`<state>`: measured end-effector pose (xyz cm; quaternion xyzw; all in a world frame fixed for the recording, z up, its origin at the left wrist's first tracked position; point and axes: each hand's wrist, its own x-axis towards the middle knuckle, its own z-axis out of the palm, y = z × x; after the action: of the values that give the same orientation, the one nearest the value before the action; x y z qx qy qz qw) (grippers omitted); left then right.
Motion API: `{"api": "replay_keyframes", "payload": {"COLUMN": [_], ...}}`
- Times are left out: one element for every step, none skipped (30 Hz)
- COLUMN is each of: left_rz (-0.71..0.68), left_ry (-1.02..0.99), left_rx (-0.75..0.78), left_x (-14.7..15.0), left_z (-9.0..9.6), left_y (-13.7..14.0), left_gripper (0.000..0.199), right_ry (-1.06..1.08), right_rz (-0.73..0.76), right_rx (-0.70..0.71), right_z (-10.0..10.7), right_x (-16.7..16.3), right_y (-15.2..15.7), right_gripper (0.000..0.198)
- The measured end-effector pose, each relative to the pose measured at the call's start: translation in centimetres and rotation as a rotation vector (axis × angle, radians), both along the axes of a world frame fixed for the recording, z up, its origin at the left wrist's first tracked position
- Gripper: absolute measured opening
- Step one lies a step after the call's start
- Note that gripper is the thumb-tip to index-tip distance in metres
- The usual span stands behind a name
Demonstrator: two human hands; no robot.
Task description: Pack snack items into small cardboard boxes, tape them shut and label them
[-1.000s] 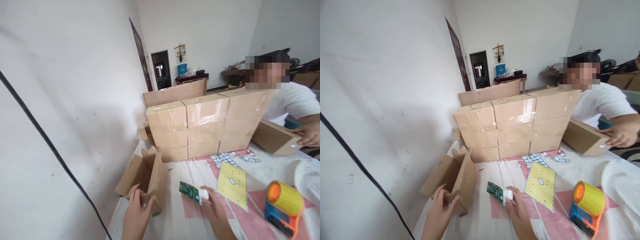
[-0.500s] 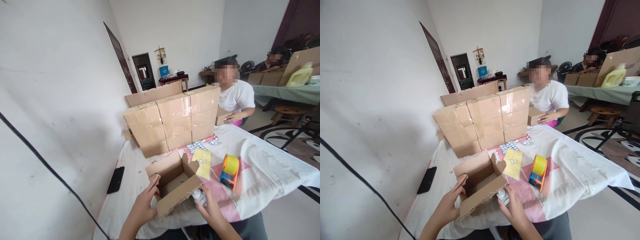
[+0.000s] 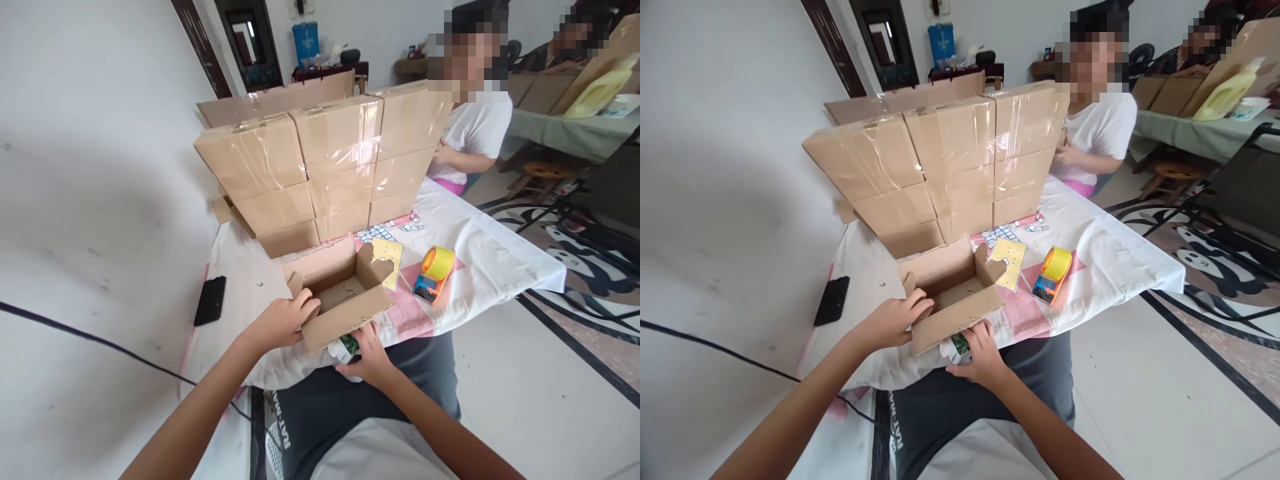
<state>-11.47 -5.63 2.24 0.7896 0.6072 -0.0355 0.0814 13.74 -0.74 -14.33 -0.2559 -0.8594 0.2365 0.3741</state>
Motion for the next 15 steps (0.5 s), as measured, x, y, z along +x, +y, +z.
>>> {"api": "replay_keyframes", "payload": {"left_rz": [-0.005,0.001,0.018,0.043,0.07,0.093,0.113,0.128,0.139,0.148,0.157,0.165,0.175,0.189,0.214], "left_ry": [0.002,-0.021,-0.069,-0.139,-0.224,-0.319,-0.42,-0.521,-0.618,-0.705,-0.777,-0.834,-0.875,-0.905,-0.927], "left_rx": [0.018,0.036,0.057,0.086,0.129,0.185,0.253,0.33,0.414,0.496,0.573,0.637,0.693,0.738,0.776], "left_x": [-0.1,-0.4,-0.7,-1.1,-1.5,-1.9,-2.2,-2.4,-2.5,-2.5,-2.5,-2.3,-2.0,-1.7,-1.3], "left_z": [-0.4,-0.9,-1.5,-2.2,-3.0,-3.7,-4.6,-5.4,-6.1,-6.9,-7.7,-8.4,-9.1,-9.8,-10.4], "left_y": [-0.2,-0.5,-0.8,-1.1,-1.4,-1.7,-1.9,-2.1,-2.2,-2.2,-2.2,-2.2,-2.2,-2.1,-2.1], "left_gripper": [0.05,0.046,0.039,0.031,0.025,0.023,0.025,0.029,0.033,0.037,0.042,0.047,0.051,0.054,0.055], "right_ry": [-0.012,-0.018,-0.013,0.005,0.034,0.072,0.114,0.154,0.189,0.222,0.249,0.271,0.283,0.247,0.172], "right_rz": [-0.025,-0.049,-0.074,-0.104,-0.138,-0.17,-0.197,-0.204,-0.187,-0.153,-0.102,-0.061,-0.047,-0.016,0.012], "right_rx": [-0.039,-0.096,-0.164,-0.237,-0.306,-0.369,-0.431,-0.497,-0.567,-0.634,-0.691,-0.719,-0.709,-0.697,-0.69], "right_z": [-0.1,-0.2,-0.1,0.1,0.4,1.0,1.8,2.7,4.0,5.5,7.3,9.4,11.7,14.2,16.7], "right_x": [0.0,0.0,0.2,0.4,0.8,1.4,2.1,2.9,4.0,5.1,6.2,7.2,7.9,8.2,8.1], "right_y": [0.5,1.0,1.5,2.0,2.3,2.4,2.4,2.2,1.9,1.5,1.2,1.1,1.2,1.6,2.3], "right_gripper": [0.067,0.066,0.066,0.069,0.074,0.08,0.087,0.093,0.098,0.1,0.1,0.097,0.089,0.082,0.081]}}
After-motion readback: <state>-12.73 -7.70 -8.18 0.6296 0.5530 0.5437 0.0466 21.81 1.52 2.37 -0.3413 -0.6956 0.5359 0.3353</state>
